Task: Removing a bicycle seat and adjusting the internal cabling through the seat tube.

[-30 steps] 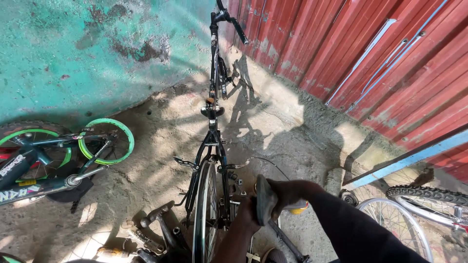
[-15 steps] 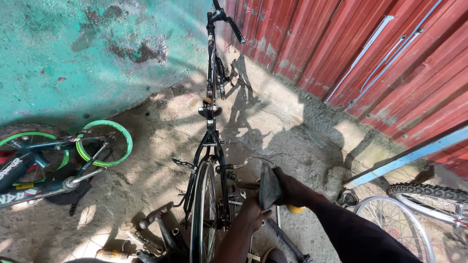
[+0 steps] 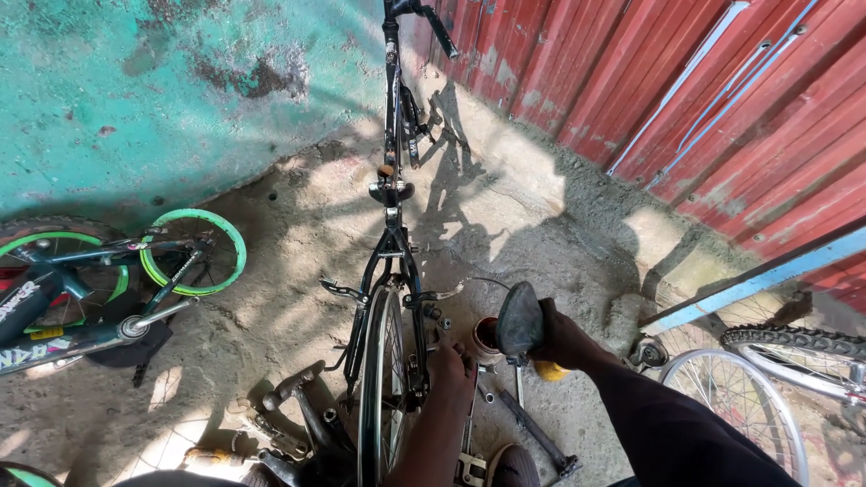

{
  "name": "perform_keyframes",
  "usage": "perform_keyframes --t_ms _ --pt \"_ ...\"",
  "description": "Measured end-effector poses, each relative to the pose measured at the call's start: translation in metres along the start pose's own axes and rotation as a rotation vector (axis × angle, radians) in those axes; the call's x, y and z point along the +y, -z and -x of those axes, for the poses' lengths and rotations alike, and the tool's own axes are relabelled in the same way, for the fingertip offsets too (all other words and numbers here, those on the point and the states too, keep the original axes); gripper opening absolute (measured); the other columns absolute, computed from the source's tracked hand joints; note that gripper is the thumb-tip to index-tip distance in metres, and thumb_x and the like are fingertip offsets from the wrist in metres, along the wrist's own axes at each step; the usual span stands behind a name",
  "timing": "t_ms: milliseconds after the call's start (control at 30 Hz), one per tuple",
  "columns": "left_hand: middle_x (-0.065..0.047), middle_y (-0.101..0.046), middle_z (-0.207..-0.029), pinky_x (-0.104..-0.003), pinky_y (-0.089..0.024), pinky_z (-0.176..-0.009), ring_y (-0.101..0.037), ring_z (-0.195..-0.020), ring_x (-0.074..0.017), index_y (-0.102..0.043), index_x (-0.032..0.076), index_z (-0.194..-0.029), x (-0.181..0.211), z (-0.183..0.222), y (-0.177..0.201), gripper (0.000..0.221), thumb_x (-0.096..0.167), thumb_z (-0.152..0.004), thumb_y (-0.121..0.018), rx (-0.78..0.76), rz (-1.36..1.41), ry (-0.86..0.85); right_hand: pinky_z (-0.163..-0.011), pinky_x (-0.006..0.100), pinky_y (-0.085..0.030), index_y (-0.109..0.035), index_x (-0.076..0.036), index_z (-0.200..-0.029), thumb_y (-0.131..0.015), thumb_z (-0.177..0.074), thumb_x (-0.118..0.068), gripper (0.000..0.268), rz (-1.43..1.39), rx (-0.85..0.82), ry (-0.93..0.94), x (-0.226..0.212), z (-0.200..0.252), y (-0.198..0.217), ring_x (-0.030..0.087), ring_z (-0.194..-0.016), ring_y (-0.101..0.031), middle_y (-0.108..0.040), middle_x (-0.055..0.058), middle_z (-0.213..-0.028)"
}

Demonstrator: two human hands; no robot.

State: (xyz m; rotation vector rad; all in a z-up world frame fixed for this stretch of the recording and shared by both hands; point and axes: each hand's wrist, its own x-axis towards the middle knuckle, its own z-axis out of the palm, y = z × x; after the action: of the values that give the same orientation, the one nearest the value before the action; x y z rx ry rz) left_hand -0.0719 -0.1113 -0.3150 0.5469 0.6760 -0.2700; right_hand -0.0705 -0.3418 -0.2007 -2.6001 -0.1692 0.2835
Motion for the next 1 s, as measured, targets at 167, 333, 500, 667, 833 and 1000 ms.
perform_keyframes --t_ms 167,333,500,667,833,1000 --pt "-0.004 -0.048 -0.065 -0.025 -0.032 -0.048 -0.039 -0.053 -0.0136 -0.054 0.007 -0.079 0.023 0.036 -0.014 0.022 0.011 -0.101 -0.054 0.155 0.149 0.165 -0.091 0.047 -0.065 -0.037 -0.01 -0.136 -0.095 -0.063 -0.011 0.093 -0.048 0.008 -0.13 -0.007 -0.012 -0.023 0.034 -0.112 -0.072 -0.069 0.016 -0.128" --pt "-0.004 -0.046 -0.064 -0.03 -0.033 -0.051 -0.037 -0.051 -0.0161 -0.05 0.008 -0.074 0.025 0.04 -0.016 0.029 0.012 -0.103 -0.052 0.117 0.105 0.161 -0.082 0.045 -0.067 -0.033 -0.006 -0.133 -0.096 -0.061 -0.012 0.096 0.075 -0.013 -0.011 0.015 -0.027 -0.047 0.035 -0.106 -0.073 -0.068 0.019 -0.124" --pt "-0.004 -0.045 -0.057 -0.03 -0.029 -0.047 -0.037 -0.046 -0.0155 -0.05 0.01 -0.068 0.02 0.035 -0.014 0.037 0.018 -0.104 -0.055 0.122 0.011 0.148 -0.082 0.045 -0.067 -0.036 -0.011 -0.132 -0.095 -0.061 -0.009 0.093 0.061 -0.082 -0.119 -0.009 -0.027 -0.042 0.035 -0.107 -0.073 -0.07 0.015 -0.123" --pt "-0.006 -0.051 -0.063 -0.032 -0.035 -0.044 -0.042 -0.048 -0.0177 -0.056 0.005 -0.074 0.0 0.013 -0.005 0.025 0.01 -0.099 -0.055 0.136 -0.032 0.045 -0.093 0.044 -0.063 -0.041 -0.005 -0.13 -0.102 -0.062 -0.026 0.094 -0.027 -0.091 -0.223 0.025 -0.043 -0.042 0.034 -0.112 -0.073 -0.071 0.018 -0.121" --pt "-0.005 -0.048 -0.062 -0.032 -0.032 -0.045 -0.039 -0.047 -0.017 -0.053 0.007 -0.075 0.011 0.032 -0.013 0.027 0.013 -0.101 -0.052 0.132 -0.052 0.064 -0.101 0.047 -0.057 -0.045 -0.006 -0.134 -0.101 -0.061 -0.028 0.095 -0.063 -0.106 -0.305 0.017 -0.043 -0.008 0.033 -0.119 -0.067 -0.069 0.016 -0.125" --pt "-0.005 -0.046 -0.063 -0.029 -0.028 -0.044 -0.038 -0.046 -0.0137 -0.053 0.006 -0.076 0.023 0.069 -0.029 0.024 0.007 -0.1 -0.048 0.104 -0.097 0.124 -0.093 0.04 -0.064 -0.056 0.003 -0.127 -0.091 -0.07 -0.009 0.068 -0.221 -0.107 -0.337 -0.044 -0.029 0.067 0.029 -0.104 -0.075 -0.074 0.017 -0.114"
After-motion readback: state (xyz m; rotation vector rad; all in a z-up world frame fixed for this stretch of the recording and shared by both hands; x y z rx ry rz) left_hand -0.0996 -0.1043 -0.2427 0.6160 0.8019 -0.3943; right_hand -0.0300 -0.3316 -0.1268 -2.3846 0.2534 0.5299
